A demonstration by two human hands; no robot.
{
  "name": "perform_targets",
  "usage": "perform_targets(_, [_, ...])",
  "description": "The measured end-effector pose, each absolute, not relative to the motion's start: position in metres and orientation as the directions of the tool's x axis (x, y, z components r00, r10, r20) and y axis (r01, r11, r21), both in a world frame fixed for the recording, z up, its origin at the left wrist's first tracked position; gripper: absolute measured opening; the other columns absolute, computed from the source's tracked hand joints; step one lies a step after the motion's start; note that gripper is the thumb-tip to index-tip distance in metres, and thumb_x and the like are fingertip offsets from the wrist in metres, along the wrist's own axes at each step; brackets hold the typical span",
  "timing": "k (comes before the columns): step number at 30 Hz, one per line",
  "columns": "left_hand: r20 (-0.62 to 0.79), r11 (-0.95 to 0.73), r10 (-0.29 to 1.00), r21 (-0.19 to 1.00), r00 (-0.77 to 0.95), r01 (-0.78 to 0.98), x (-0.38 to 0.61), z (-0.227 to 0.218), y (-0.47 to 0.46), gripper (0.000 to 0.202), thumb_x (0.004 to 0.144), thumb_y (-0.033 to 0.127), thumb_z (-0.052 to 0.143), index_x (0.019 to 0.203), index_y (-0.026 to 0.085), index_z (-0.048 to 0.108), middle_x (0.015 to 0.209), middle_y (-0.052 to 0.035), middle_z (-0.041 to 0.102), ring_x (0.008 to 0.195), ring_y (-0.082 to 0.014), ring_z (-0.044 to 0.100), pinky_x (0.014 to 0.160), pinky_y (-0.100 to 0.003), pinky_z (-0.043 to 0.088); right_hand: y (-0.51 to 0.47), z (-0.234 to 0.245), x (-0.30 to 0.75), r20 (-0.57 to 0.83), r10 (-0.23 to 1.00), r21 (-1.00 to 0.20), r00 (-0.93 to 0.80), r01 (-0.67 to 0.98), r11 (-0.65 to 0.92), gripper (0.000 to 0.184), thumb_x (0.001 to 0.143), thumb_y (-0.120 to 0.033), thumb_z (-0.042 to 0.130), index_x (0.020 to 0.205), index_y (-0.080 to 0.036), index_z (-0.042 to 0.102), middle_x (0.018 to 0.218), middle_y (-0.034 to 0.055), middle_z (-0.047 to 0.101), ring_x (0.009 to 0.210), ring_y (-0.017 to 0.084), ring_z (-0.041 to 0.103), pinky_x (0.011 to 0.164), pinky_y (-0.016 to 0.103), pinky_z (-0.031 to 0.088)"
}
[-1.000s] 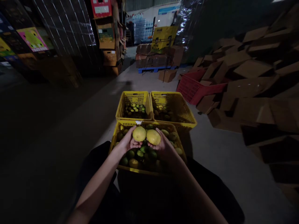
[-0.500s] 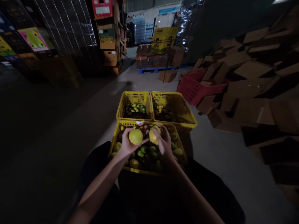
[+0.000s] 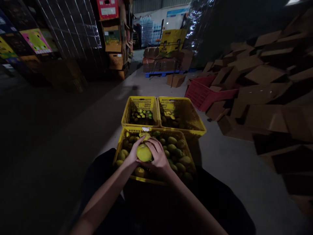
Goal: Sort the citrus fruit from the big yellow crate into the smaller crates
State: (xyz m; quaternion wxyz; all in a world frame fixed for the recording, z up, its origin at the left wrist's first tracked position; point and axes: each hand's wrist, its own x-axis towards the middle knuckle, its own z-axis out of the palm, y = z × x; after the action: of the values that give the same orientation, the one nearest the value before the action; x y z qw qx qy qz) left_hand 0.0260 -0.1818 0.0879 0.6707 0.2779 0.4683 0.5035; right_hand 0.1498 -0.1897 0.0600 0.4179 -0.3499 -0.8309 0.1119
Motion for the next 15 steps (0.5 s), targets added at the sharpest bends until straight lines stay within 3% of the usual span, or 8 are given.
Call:
perform_targets(3, [-0.146,0.088,0.984,0.897,-0.102,-0.434,0.021,0.095,-0.181,0.032,0.075,0.035,0.071,0.098,0.021,0.053,0.094,-0.0031,0.065,0.098,-0.0212,0.062,0.083,-0.029,0.050,-0.188,0.062,0.161,0.710,0.596,-0.335,-0.375,0.565,0.754,0.061,0.073,-0.045,0.073,0.128,-0.026,0.056,0.113,0.0133,0.061,0.105,0.034,0.059,0.091,0.053,0.051])
perform_targets(5, [0.052,-0.113,0.978,0.945,-0.200,-0.308,0.016,0.101,-0.182,0.048,0.067,0.030,0.079,0.106,0.023,0.051,0.103,-0.0016,0.063,0.097,-0.0185,0.061,0.086,-0.027,0.048,-0.187,0.065,0.170,0.776,0.553,-0.289,-0.305,0.606,0.741,0.062,0.077,-0.036,0.071,0.135,-0.028,0.049,0.113,0.0126,0.059,0.102,0.031,0.060,0.087,0.049,0.053])
perform_targets(8, [0.283,-0.307,0.937,0.947,-0.204,-0.095,0.010,0.108,-0.184,0.055,0.061,0.026,0.083,0.107,0.022,0.054,0.114,-0.0049,0.061,0.108,-0.0204,0.057,0.098,-0.029,0.042,-0.184,0.071,0.180,0.808,0.568,-0.360,-0.157,0.632,0.687,0.067,0.083,-0.024,0.064,0.143,-0.032,0.037,0.122,0.0120,0.053,0.111,0.030,0.056,0.092,0.047,0.052])
perform_targets(11, [0.361,-0.368,0.923,0.929,-0.135,-0.031,0.008,0.112,-0.188,0.053,0.060,0.025,0.084,0.106,0.022,0.058,0.117,-0.0080,0.060,0.116,-0.0242,0.054,0.104,-0.034,0.039,-0.182,0.079,0.183,0.792,0.608,-0.445,-0.065,0.620,0.646,0.066,0.085,-0.021,0.058,0.144,-0.036,0.033,0.126,0.0097,0.051,0.114,0.030,0.055,0.094,0.049,0.050])
perform_targets(15, [0.462,-0.460,0.884,0.887,-0.080,0.039,0.009,0.112,-0.190,0.047,0.063,0.025,0.083,0.105,0.023,0.062,0.116,-0.0081,0.059,0.115,-0.0255,0.054,0.105,-0.038,0.038,-0.182,0.085,0.180,0.803,0.592,-0.447,-0.070,0.588,0.674,0.066,0.084,-0.022,0.057,0.144,-0.037,0.033,0.126,0.0095,0.050,0.113,0.031,0.054,0.094,0.050,0.050])
